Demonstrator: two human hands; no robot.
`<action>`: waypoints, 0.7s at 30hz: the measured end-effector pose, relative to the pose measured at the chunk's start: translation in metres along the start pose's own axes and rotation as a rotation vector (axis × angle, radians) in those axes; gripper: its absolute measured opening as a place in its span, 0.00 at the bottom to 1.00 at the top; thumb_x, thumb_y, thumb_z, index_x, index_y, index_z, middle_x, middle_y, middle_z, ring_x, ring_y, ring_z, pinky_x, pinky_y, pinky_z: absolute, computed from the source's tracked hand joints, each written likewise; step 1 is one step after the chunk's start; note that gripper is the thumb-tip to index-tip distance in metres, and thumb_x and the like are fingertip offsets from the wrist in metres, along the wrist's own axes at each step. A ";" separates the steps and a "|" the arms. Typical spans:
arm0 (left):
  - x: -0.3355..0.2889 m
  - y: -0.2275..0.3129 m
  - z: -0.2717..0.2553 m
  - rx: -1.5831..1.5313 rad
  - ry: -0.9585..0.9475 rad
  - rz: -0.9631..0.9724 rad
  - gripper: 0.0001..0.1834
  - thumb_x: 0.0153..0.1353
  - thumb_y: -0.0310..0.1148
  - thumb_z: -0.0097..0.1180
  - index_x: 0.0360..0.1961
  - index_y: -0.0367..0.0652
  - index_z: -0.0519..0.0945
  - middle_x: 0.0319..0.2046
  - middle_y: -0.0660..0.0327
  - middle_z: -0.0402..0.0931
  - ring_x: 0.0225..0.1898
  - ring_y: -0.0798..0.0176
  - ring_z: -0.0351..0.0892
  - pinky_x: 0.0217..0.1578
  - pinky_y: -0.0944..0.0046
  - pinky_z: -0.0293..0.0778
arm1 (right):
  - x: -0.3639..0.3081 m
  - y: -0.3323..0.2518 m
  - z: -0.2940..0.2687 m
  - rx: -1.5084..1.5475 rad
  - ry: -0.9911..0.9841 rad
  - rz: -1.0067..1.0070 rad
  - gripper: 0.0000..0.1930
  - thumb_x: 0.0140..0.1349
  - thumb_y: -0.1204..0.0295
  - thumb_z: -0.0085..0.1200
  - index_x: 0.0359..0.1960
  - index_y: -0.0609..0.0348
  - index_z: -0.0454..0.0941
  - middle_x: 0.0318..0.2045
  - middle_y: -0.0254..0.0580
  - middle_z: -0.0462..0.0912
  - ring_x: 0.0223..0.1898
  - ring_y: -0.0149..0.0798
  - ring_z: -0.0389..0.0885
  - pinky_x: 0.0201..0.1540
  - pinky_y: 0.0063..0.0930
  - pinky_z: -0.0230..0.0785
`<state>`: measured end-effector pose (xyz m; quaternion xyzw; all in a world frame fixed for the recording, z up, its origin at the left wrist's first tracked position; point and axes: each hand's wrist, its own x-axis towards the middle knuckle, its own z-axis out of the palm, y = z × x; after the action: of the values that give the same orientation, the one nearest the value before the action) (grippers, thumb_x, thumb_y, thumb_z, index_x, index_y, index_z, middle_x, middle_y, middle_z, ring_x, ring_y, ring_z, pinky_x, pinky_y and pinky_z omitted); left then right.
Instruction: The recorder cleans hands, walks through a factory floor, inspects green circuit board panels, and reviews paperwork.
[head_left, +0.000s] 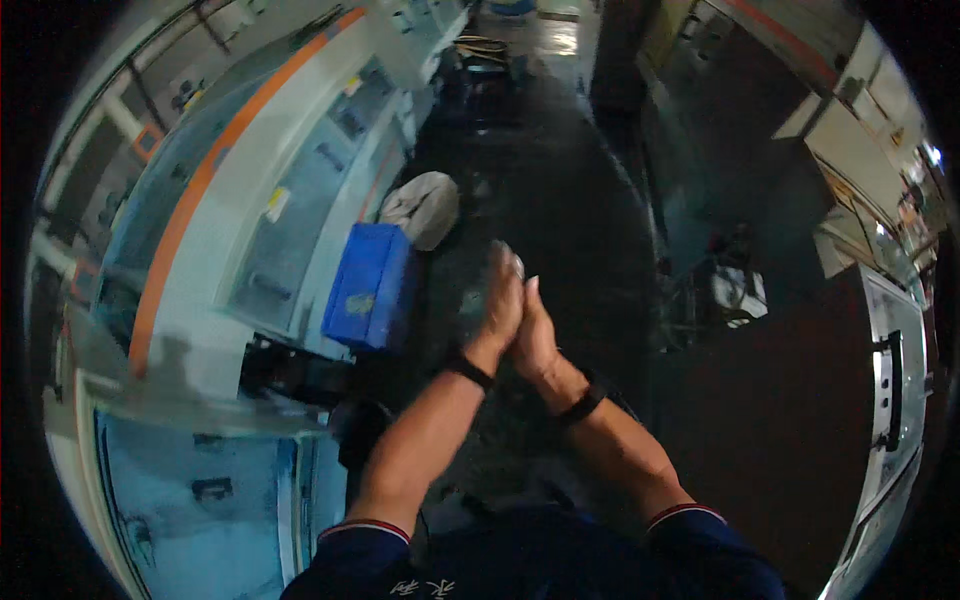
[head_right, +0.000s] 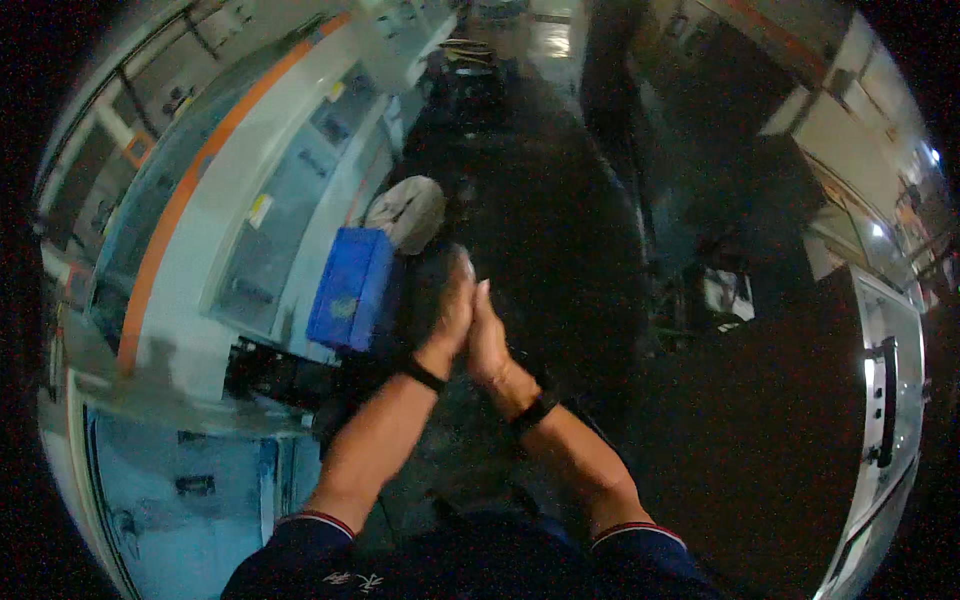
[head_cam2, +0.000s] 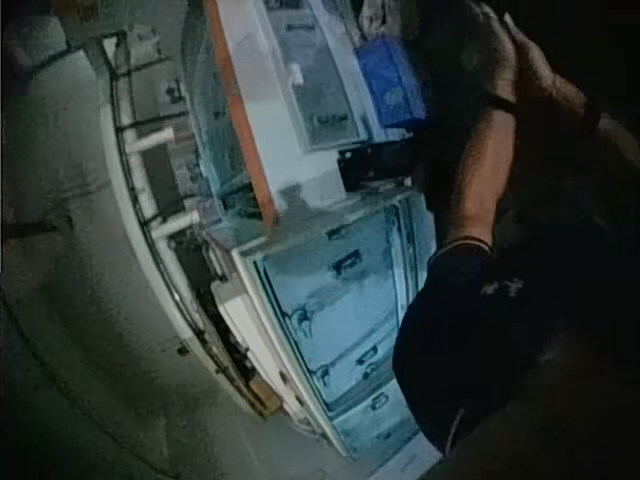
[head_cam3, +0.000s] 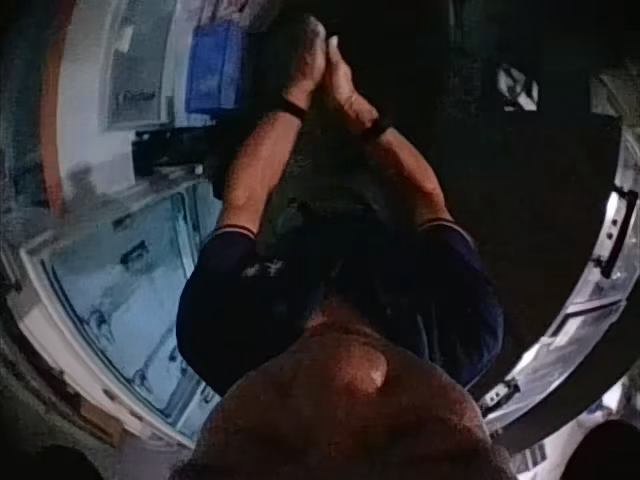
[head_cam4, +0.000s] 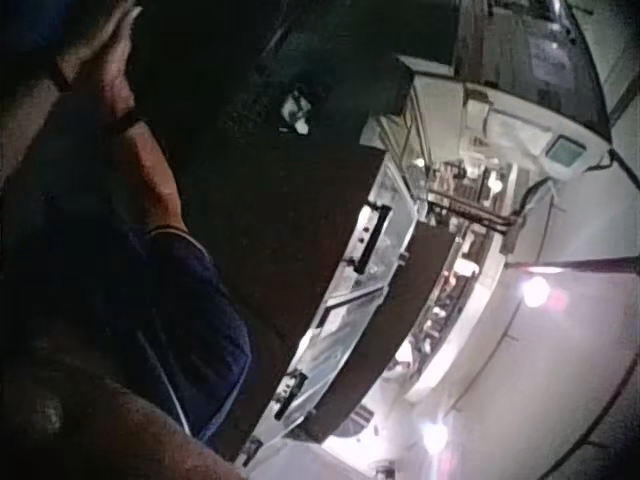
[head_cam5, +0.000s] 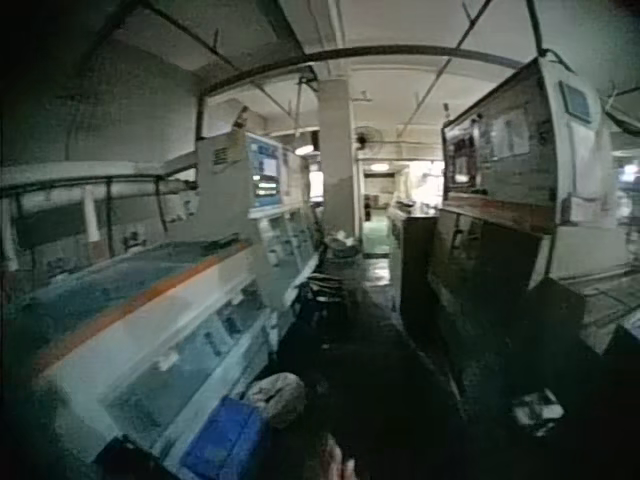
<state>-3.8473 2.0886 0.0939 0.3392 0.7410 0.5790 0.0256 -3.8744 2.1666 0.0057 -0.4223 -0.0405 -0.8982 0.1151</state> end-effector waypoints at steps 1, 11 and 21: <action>0.015 -0.015 -0.006 0.220 -0.007 -0.001 0.33 0.70 0.46 0.36 0.68 0.32 0.53 0.70 0.46 0.48 0.71 0.48 0.46 0.69 0.56 0.44 | 0.029 0.007 0.027 -0.110 0.314 0.017 0.41 0.67 0.38 0.26 0.68 0.60 0.54 0.66 0.42 0.60 0.65 0.39 0.57 0.68 0.35 0.50; 0.220 -0.025 0.040 0.420 -0.134 0.199 0.38 0.65 0.44 0.43 0.66 0.24 0.51 0.66 0.31 0.47 0.68 0.28 0.43 0.67 0.39 0.41 | 0.099 -0.128 0.085 -0.355 0.792 -0.139 0.52 0.58 0.28 0.26 0.70 0.61 0.49 0.69 0.44 0.55 0.69 0.46 0.54 0.71 0.44 0.43; 0.392 -0.111 0.024 -0.562 -0.030 -0.239 0.36 0.71 0.54 0.32 0.67 0.33 0.56 0.69 0.50 0.51 0.71 0.51 0.48 0.69 0.58 0.45 | 0.193 -0.228 -0.077 -1.435 1.076 0.066 0.35 0.72 0.47 0.24 0.70 0.63 0.47 0.72 0.47 0.44 0.73 0.46 0.39 0.72 0.36 0.33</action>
<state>-4.1909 2.3064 0.1277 0.2376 0.5862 0.7490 0.1972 -4.1057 2.3411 0.1103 0.0845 0.6021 -0.7801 -0.1475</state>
